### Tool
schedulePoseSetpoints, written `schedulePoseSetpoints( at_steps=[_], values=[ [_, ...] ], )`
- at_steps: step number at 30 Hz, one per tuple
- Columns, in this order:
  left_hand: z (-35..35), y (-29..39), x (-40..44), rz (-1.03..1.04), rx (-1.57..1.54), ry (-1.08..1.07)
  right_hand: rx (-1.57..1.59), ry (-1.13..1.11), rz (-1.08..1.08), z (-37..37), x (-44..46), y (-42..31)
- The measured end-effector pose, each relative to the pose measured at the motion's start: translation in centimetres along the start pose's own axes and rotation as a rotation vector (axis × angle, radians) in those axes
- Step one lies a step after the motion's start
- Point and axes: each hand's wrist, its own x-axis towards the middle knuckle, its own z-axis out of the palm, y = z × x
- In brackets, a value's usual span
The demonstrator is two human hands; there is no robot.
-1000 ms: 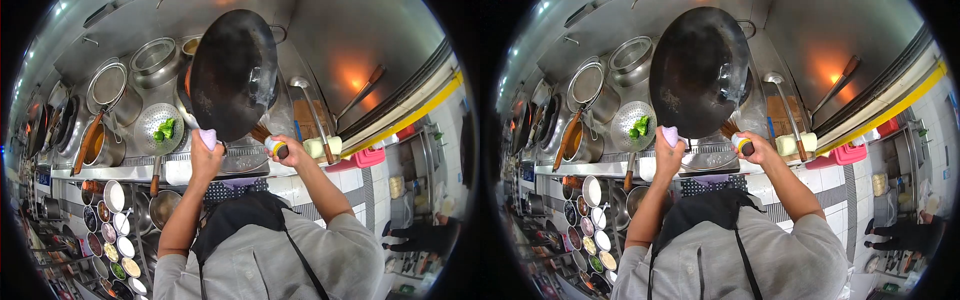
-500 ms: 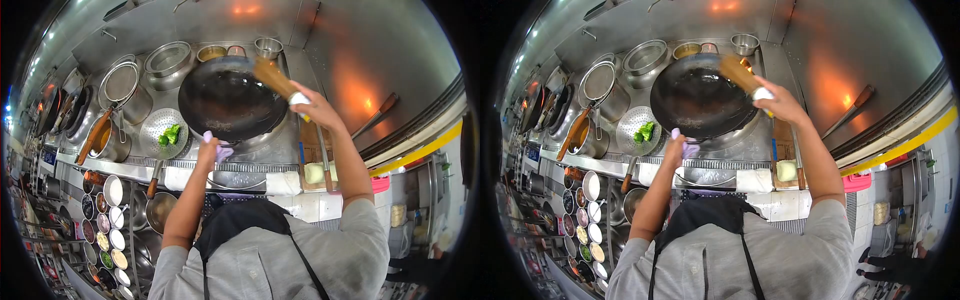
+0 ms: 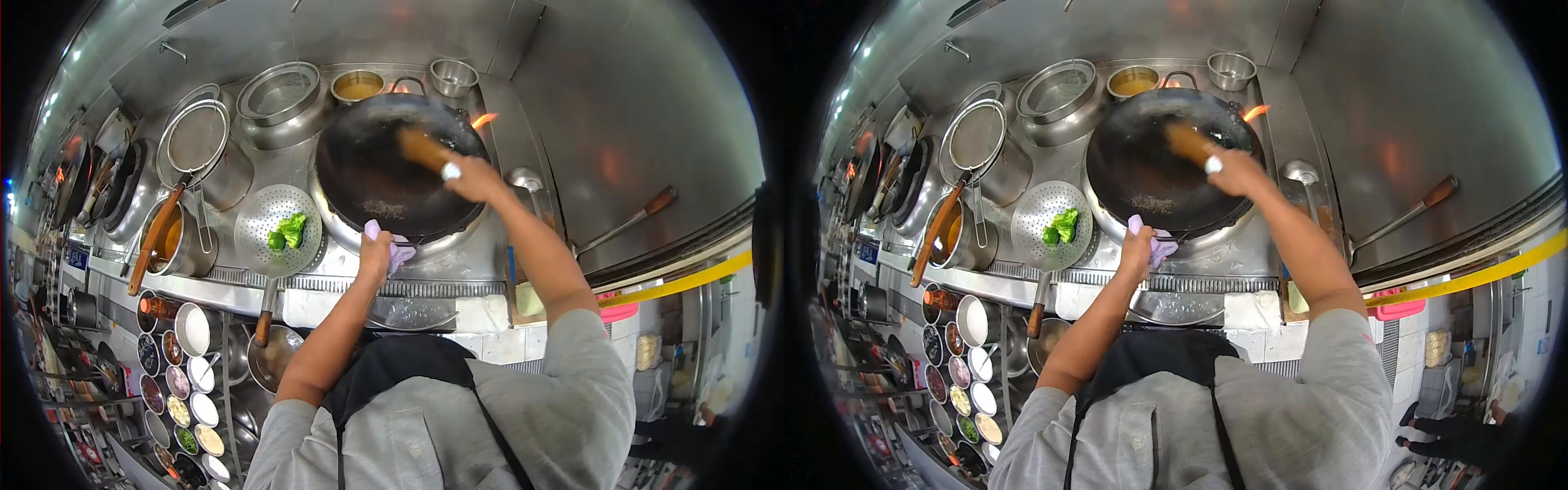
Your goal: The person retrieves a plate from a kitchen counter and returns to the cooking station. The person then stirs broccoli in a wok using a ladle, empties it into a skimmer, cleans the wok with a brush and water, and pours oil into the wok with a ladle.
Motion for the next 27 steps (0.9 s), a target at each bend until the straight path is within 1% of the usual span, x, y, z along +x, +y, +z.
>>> schedulePoseSetpoints(
  at_steps=[1,2,3,5,6,7,8,10,11,12,13,14,15,16,17,18,19,20,21,22,23,24,25,26,27],
  values=[
    [0.0,0.1,0.0,0.000,-0.011,-0.028,0.111,-0.110,-0.102,0.8,-0.5,-1.0],
    [-0.1,0.3,-0.1,0.004,-0.027,-0.054,0.191,-0.182,-0.262,2.5,-0.5,-0.7],
    [-0.2,0.5,-0.2,-0.025,-0.021,-0.044,0.199,-0.360,-0.293,3.3,0.1,0.0],
    [-0.9,1.3,-0.7,-0.026,-0.026,-0.148,0.284,-0.603,0.102,2.3,1.3,1.3],
    [-1.8,2.0,-1.3,-0.094,0.006,-0.181,0.155,-0.429,0.111,2.1,2.2,2.7],
    [-3.0,1.9,-1.2,-0.090,-0.007,-0.218,0.082,-0.284,0.373,1.3,3.4,2.7],
    [-4.5,1.8,-1.2,-0.085,-0.017,-0.255,-0.224,0.208,0.323,5.8,5.9,7.6],
    [-7.8,3.2,-2.9,-0.091,0.017,-0.241,0.396,0.502,0.397,6.7,8.8,7.7],
    [-10.0,3.4,-3.1,-0.078,0.056,-0.223,0.832,0.506,0.518,4.7,8.5,3.2],
    [-11.8,3.6,-3.9,-0.093,0.047,-0.134,0.826,0.473,0.498,5.5,9.5,2.1],
    [-13.3,3.8,-4.7,-0.106,0.034,-0.047,0.818,0.442,0.476,6.1,10.6,1.4],
    [-15.2,3.4,-4.8,-0.076,0.190,-0.016,0.744,0.375,0.430,6.8,11.1,0.0],
    [-16.9,2.7,-4.8,-0.047,0.346,0.013,0.648,0.261,0.372,8.3,11.9,-0.6],
    [-18.0,2.3,-5.2,0.038,0.468,-0.031,0.549,0.101,0.296,9.0,11.8,-2.1],
    [-19.2,1.5,-5.4,0.060,0.562,-0.051,0.559,-0.003,0.193,9.5,10.8,-4.0],
    [-20.0,0.5,-5.7,0.080,0.654,-0.074,0.398,0.143,-0.040,13.8,11.3,-3.5],
    [-19.8,-0.2,-6.5,0.180,0.647,-0.026,0.428,0.026,-0.135,13.2,9.4,-5.0],
    [-19.9,-1.0,-6.9,0.232,0.714,0.003,0.407,0.015,-0.239,13.4,7.9,-5.0],
    [-20.0,-1.8,-7.1,0.284,0.779,0.034,0.437,-0.118,-0.227,12.7,6.3,-4.0],
    [-18.2,-0.2,-8.7,0.265,0.843,0.033,0.468,-0.254,-0.219,10.1,4.4,-3.3],
    [-18.0,-0.8,-8.8,0.274,0.893,0.048,0.544,-0.548,0.049,4.8,2.6,-3.7],
    [-17.9,-1.3,-9.0,0.286,0.942,0.066,0.484,-0.514,0.086,4.2,2.3,-0.4],
    [-17.5,-1.7,-9.1,0.295,0.936,0.107,0.398,-0.439,0.200,2.7,2.1,2.0],
    [-17.5,-2.2,-9.2,0.293,0.933,0.106,0.080,-0.137,0.122,4.7,3.2,7.6],
    [-17.3,-2.7,-9.3,0.344,0.989,0.155,-0.155,0.056,0.400,2.0,2.1,6.0]
  ],
)
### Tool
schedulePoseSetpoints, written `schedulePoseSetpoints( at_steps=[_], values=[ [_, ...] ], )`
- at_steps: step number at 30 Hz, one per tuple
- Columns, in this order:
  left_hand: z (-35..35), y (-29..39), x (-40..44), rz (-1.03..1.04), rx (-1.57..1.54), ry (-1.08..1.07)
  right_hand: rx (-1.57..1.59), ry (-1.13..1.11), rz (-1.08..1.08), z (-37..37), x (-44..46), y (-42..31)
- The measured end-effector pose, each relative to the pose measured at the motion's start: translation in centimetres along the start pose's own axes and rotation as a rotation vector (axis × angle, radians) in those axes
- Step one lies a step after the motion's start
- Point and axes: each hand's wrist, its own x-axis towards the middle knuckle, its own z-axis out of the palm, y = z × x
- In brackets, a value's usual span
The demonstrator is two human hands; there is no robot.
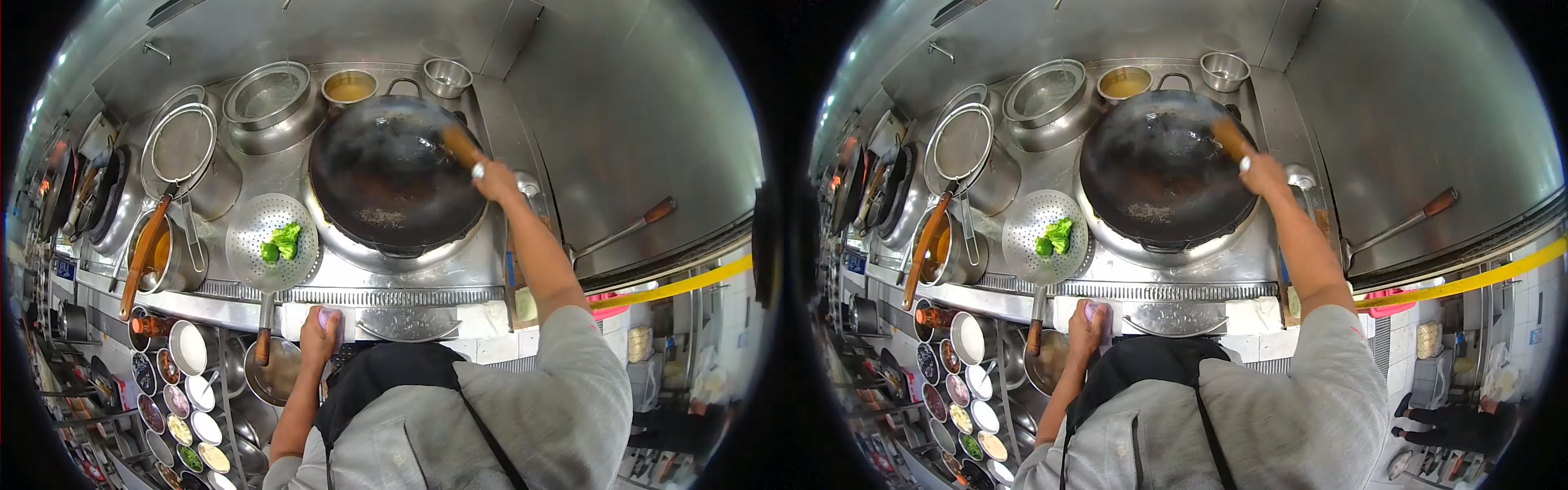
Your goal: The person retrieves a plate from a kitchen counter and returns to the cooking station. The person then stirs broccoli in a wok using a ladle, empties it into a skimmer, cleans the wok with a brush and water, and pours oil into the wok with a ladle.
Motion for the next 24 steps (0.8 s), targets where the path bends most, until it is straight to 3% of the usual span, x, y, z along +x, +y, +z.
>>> schedulePoseSetpoints(
  at_steps=[2,3,4,8,10,12,14,17,21,23,24],
  values=[
    [0.0,1.1,-0.3,0.007,0.045,0.023,0.158,0.124,-0.023,-2.1,-0.2,-0.7],
    [0.2,1.2,-0.3,0.006,0.047,0.022,0.176,0.121,-0.174,-2.3,-1.4,-1.8],
    [0.3,1.1,-0.5,0.035,-0.002,0.030,0.181,-0.012,-0.201,-3.2,-3.3,-3.9],
    [1.2,0.7,0.5,0.018,-0.026,0.027,0.383,-0.361,-0.661,1.4,-6.2,-5.9],
    [1.5,0.6,0.5,0.072,0.105,0.076,0.402,-0.586,-0.443,2.3,-4.9,-4.9],
    [1.5,1.7,-0.1,0.181,0.303,0.153,0.229,-0.309,-0.282,2.2,-3.2,-2.6],
    [1.1,2.1,-0.8,0.122,0.276,0.133,0.087,-0.011,0.070,0.2,-3.2,-2.0],
    [1.0,1.4,-1.9,0.190,0.264,0.247,0.479,0.290,0.038,0.7,-4.4,3.2],
    [2.0,0.0,-2.3,0.232,0.251,0.238,0.606,0.427,-0.027,3.7,-10.3,7.9],
    [2.2,0.0,-2.3,0.246,0.291,0.253,0.728,0.255,0.216,3.4,-15.0,7.2],
    [2.3,0.0,-2.2,0.239,0.294,0.262,0.626,0.259,0.196,4.9,-16.5,7.8]
  ],
)
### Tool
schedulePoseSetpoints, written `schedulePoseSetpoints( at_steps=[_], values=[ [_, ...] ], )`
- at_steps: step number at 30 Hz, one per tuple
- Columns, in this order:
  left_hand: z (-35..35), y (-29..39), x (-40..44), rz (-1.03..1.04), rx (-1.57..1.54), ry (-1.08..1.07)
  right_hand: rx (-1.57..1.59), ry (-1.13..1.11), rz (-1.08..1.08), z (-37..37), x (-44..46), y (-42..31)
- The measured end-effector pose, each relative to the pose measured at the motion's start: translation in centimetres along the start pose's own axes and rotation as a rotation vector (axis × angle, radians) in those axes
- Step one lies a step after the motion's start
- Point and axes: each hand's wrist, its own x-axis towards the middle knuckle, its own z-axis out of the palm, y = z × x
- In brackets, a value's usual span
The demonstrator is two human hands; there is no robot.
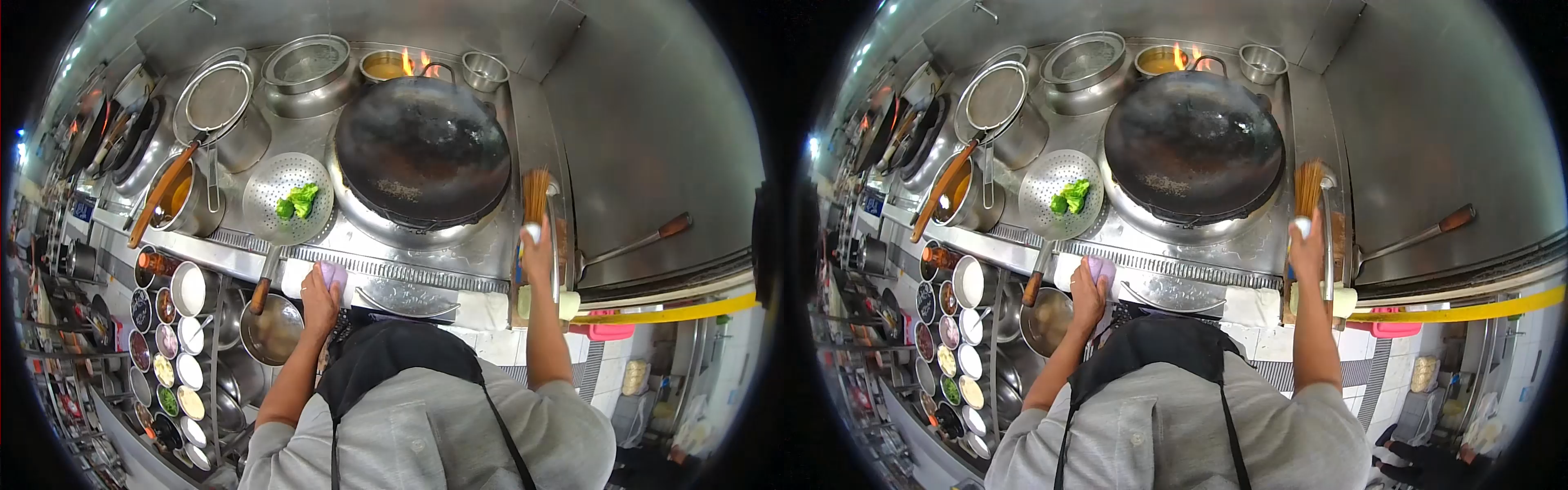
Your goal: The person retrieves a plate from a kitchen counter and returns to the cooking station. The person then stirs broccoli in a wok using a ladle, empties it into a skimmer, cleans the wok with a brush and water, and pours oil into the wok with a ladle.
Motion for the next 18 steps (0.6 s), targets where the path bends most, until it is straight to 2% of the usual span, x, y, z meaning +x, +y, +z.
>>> schedulePoseSetpoints(
  at_steps=[1,4,7,8,10,11,13,17,18],
  values=[
    [0.1,0.0,-0.1,0.010,0.018,-0.005,-0.097,0.005,-0.030,0.5,-1.5,1.6],
    [0.0,0.7,0.1,0.008,0.039,-0.025,-0.052,-0.073,-0.074,2.0,-5.8,3.7],
    [0.1,0.2,-0.3,0.020,0.063,-0.007,0.127,-0.097,0.129,3.1,-7.9,3.6],
    [0.1,0.3,-0.4,-0.001,0.051,-0.002,0.130,-0.104,0.122,3.3,-7.6,3.8],
    [0.2,0.2,-0.5,-0.037,-0.025,-0.006,0.212,0.094,-0.051,2.4,-7.1,3.2],
    [0.3,-0.3,-0.5,-0.024,-0.022,0.015,0.155,0.094,-0.085,0.2,-6.6,-0.2],
    [0.2,-0.5,-0.5,-0.041,-0.051,0.034,0.243,0.053,-0.243,-1.7,-3.7,-2.2],
    [-1.1,-0.2,0.0,-0.090,-0.118,0.080,0.202,-0.230,-0.427,-3.9,0.4,-9.3],
    [-1.4,-0.1,0.1,-0.097,-0.131,0.112,0.152,-0.291,-0.530,-3.5,1.3,-10.6]
  ],
)
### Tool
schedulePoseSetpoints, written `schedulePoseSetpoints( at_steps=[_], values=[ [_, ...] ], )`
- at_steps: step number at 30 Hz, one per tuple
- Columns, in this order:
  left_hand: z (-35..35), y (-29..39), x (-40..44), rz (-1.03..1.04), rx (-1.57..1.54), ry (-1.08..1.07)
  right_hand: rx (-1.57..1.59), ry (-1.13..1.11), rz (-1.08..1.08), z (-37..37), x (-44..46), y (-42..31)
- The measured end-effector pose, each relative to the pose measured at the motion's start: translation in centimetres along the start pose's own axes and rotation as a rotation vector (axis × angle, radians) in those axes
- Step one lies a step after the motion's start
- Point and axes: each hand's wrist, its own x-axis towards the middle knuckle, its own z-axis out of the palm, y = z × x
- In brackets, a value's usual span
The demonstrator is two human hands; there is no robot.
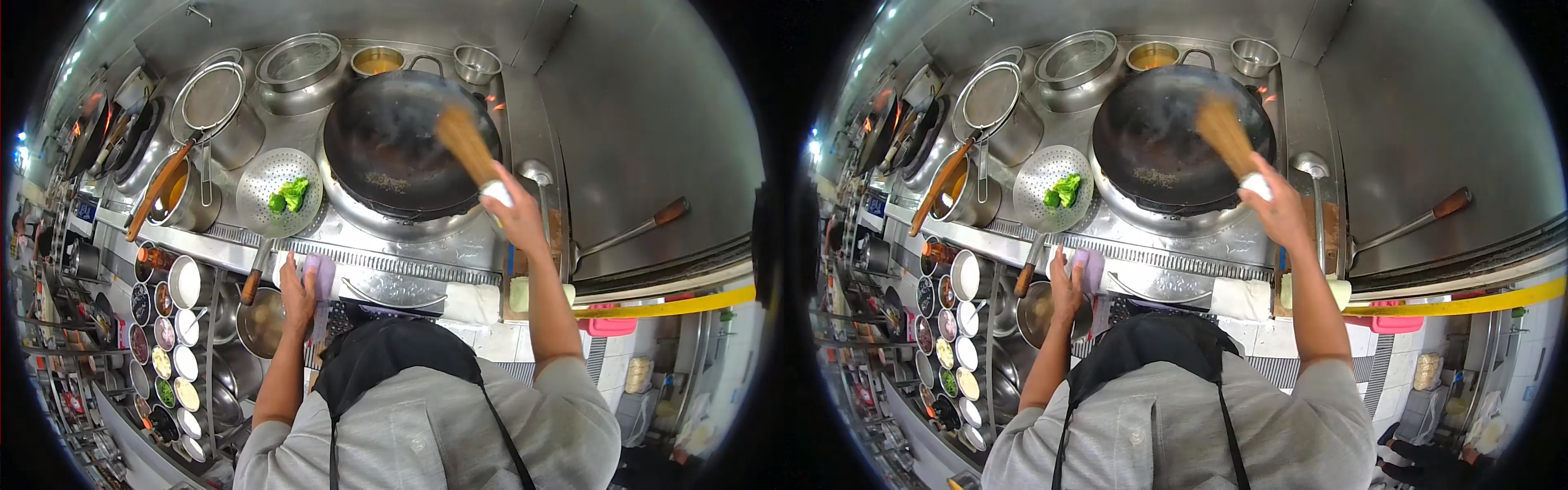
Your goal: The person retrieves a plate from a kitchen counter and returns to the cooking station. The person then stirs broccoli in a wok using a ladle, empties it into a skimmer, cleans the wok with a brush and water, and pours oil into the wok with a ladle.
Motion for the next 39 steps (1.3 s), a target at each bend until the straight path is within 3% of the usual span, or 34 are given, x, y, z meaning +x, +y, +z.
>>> schedulePoseSetpoints(
  at_steps=[3,5,6,8,9,10,11,12,15,19,21,22,24,26,28,32,35,38,39],
  values=[
    [-1.7,0.9,0.1,0.120,0.003,0.085,0.059,-0.324,-0.101,2.6,4.1,-0.3],
    [-2.6,1.4,-0.3,0.111,0.004,0.109,-0.021,-0.450,-0.286,5.5,6.9,2.0],
    [-3.0,1.3,-0.5,0.095,0.018,0.120,-0.075,-0.608,-0.213,6.4,8.7,3.7],
    [-4.2,1.5,-1.1,0.065,0.026,0.138,-0.088,-0.832,0.335,5.4,12.3,4.2],
    [-5.0,1.8,-1.5,0.062,0.047,0.153,-0.160,-0.647,0.363,4.8,13.5,5.4],
    [-5.4,1.8,-1.7,0.058,0.065,0.174,-0.485,-0.338,0.117,6.4,15.7,12.2],
    [-5.7,1.4,-2.2,0.047,0.066,0.202,-0.649,-0.070,0.285,5.9,16.2,10.2],
    [-6.1,1.0,-2.5,0.042,0.068,0.205,-0.563,0.113,0.227,5.6,16.6,10.0],
    [-6.9,0.7,-2.8,-0.047,0.033,0.231,-0.414,0.237,0.178,6.8,17.5,8.3],
    [-7.2,0.7,-1.3,-0.020,0.006,0.256,-0.209,0.045,0.066,9.2,14.8,6.6],
    [-7.2,0.3,-0.2,-0.009,0.042,0.242,-0.117,0.119,0.012,9.4,11.6,4.6],
    [-7.3,0.5,0.3,-0.013,0.043,0.242,0.001,0.106,0.155,8.6,9.8,2.7],
    [-7.2,1.4,1.3,0.002,0.007,0.219,0.047,0.369,0.016,8.5,6.3,3.8],
    [-6.8,1.9,1.9,0.008,-0.031,0.205,0.065,0.484,0.253,7.4,2.0,3.0],
    [-6.2,2.4,2.6,0.024,-0.123,0.206,0.010,0.493,0.311,6.9,-2.7,4.7],
    [-4.4,3.1,3.8,0.106,-0.158,0.190,-0.284,0.259,0.439,8.3,-11.4,8.3],
    [-3.7,5.2,4.3,0.149,-0.172,0.146,-0.359,-0.024,0.670,9.4,-13.9,8.3],
    [-3.1,6.7,3.8,0.174,-0.195,0.122,-0.473,-0.188,0.488,8.5,-14.5,10.5],
    [-3.2,7.2,3.4,0.170,-0.207,0.129,-0.460,-0.118,0.416,6.6,-13.7,9.8]
  ],
)
